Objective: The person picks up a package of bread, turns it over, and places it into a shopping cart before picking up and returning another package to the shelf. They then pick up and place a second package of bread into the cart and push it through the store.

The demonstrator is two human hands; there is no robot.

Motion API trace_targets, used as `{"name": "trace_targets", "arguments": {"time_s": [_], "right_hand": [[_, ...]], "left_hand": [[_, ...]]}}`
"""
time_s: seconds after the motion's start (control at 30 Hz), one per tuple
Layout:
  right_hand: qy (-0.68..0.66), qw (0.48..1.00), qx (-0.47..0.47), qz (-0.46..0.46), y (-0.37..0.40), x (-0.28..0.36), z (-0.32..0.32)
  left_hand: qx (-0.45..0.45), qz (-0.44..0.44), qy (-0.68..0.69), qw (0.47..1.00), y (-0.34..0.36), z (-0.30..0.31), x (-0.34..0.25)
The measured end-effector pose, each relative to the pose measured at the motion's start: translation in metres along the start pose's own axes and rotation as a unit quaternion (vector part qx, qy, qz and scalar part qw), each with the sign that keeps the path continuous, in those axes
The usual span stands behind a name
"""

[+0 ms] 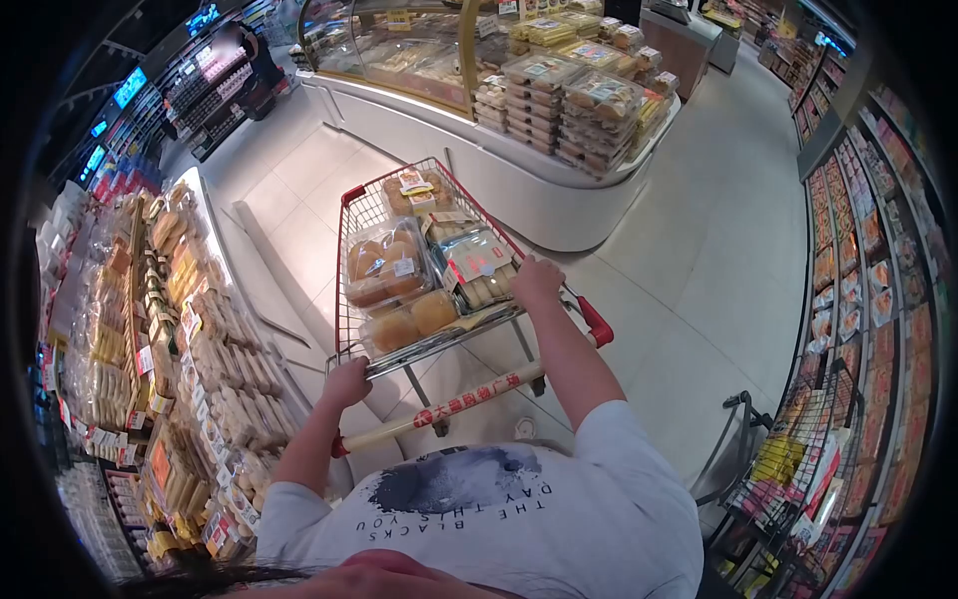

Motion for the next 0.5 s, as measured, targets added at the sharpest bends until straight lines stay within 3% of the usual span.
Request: {"name": "trace_targets", "arguments": {"time_s": [0.5], "right_hand": [[0.030,0.997,0.022,0.074,-0.102,0.055,-0.014]], "left_hand": [[0.008,0.079,0.025,0.996,-0.060,0.015,0.021]]}}
Point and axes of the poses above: each hand's wrist, its own y-axis away from the middle knuckle, its own z-axis out of the back of the hand, x = y × z, the point moved 8 cm from there along -y, towards the middle knuckle, and after that the axes turned 13 degrees about -y, right-handed, at the moved point
